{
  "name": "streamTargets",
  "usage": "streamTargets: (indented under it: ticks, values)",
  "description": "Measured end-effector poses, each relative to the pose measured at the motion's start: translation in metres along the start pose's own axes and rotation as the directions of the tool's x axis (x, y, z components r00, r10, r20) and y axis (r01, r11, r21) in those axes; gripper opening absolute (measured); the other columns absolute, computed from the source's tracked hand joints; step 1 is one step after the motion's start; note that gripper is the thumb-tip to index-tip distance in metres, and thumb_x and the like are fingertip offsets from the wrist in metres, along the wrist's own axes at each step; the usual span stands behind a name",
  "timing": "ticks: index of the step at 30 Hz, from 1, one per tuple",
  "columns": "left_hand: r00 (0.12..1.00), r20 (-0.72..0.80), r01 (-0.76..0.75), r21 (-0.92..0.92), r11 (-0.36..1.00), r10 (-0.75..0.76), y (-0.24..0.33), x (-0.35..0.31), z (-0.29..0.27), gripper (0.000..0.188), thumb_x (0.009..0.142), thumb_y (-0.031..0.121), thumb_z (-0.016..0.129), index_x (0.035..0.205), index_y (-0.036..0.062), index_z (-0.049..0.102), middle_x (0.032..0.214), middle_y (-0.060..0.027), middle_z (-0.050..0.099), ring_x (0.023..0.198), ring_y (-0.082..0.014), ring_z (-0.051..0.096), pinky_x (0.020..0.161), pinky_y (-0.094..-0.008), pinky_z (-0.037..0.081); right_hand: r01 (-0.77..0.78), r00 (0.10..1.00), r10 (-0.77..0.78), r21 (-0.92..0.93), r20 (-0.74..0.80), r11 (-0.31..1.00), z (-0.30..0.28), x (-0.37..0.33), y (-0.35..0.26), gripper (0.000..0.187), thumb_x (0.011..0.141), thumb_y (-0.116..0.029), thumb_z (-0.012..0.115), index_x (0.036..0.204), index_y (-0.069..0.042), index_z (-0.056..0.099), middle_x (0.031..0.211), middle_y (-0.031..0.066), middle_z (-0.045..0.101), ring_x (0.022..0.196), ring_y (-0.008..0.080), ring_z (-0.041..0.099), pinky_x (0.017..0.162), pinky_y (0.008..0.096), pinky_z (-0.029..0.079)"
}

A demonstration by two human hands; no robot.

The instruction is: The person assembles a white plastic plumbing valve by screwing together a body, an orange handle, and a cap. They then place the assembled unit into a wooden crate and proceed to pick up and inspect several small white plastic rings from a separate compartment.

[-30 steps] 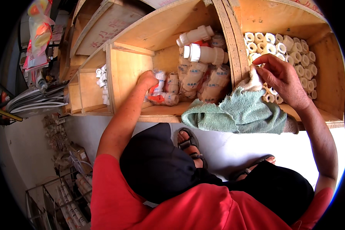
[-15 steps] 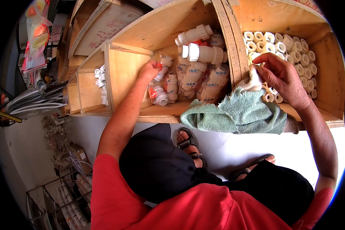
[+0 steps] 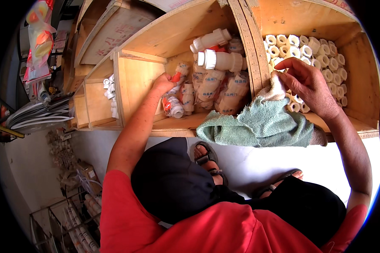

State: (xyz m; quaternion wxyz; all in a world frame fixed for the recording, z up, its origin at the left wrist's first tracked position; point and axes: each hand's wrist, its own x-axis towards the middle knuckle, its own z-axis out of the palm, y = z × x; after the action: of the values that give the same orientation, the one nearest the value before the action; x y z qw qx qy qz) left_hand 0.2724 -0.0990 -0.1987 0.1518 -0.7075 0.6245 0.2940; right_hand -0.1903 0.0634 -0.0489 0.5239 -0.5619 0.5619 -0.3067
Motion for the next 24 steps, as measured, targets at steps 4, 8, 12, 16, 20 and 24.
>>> streamTargets:
  ticks: [4,8,12,16,20,24]
  values:
    - [0.985,0.138,0.151,-0.365,0.919,-0.107,0.026,-0.015,-0.004,0.052,0.080,0.024,0.071,0.122,-0.0009,0.053,0.094,-0.0139,0.065,0.078,-0.0223,0.065,0.063,-0.0348,0.056,-0.020,1.000,0.020,-0.035,0.002,0.999,-0.002,0.000,0.002,0.023,0.097,-0.018,0.057,0.113,-0.002,0.060,0.082,0.0027,0.063,0.078,0.0067,0.060,0.074,0.0225,0.051]
    - [0.975,0.200,0.197,-0.568,0.799,-0.099,0.028,-0.018,-0.003,0.054,0.084,0.024,0.069,0.125,-0.0034,0.049,0.098,-0.0143,0.063,0.069,-0.0191,0.063,0.057,-0.0322,0.056,-0.007,1.000,0.007,-0.043,0.003,0.999,-0.001,-0.001,0.002,0.023,0.097,-0.019,0.057,0.113,-0.002,0.060,0.082,0.0029,0.063,0.078,0.0068,0.060,0.074,0.0227,0.051]
    - [0.972,0.196,0.196,-0.373,0.907,-0.129,0.016,-0.005,0.000,0.065,0.081,0.028,0.073,0.130,-0.0045,0.046,0.095,-0.0136,0.063,0.060,-0.0170,0.060,0.049,-0.0309,0.052,-0.008,1.000,0.009,-0.034,0.013,0.999,-0.001,0.000,0.000,0.022,0.098,-0.018,0.056,0.113,-0.002,0.060,0.082,0.0029,0.063,0.077,0.0065,0.059,0.073,0.0228,0.051]
    - [0.995,0.100,0.043,-0.148,0.988,-0.028,0.018,0.000,0.008,0.063,0.075,0.035,0.077,0.118,-0.0060,0.056,0.087,-0.0137,0.065,0.056,-0.0183,0.058,0.049,-0.0321,0.048,-0.015,1.000,0.015,0.006,0.020,1.000,-0.001,0.001,0.001,0.022,0.098,-0.017,0.057,0.112,-0.001,0.059,0.082,0.0024,0.063,0.078,0.0058,0.059,0.073,0.0226,0.050]
    - [0.980,0.192,0.079,-0.113,0.991,-0.056,0.034,-0.006,0.000,0.055,0.072,0.038,0.077,0.102,-0.0056,0.065,0.087,-0.0166,0.068,0.066,-0.0231,0.063,0.060,-0.0359,0.051,-0.040,0.999,0.039,0.039,0.017,0.998,-0.002,0.000,0.002,0.022,0.097,-0.017,0.057,0.112,-0.001,0.059,0.084,0.0020,0.063,0.079,0.0055,0.058,0.072,0.0226,0.050]
    - [0.992,0.098,0.109,-0.298,0.948,-0.084,0.032,-0.015,0.008,0.038,0.074,0.035,0.075,0.080,-0.0005,0.063,0.066,-0.0075,0.061,0.047,-0.0155,0.053,0.038,-0.0281,0.038,-0.016,1.000,0.015,0.069,0.014,0.997,-0.002,0.000,0.003,0.023,0.097,-0.018,0.058,0.112,0.000,0.059,0.085,0.0029,0.064,0.080,0.0058,0.059,0.073,0.0228,0.050]
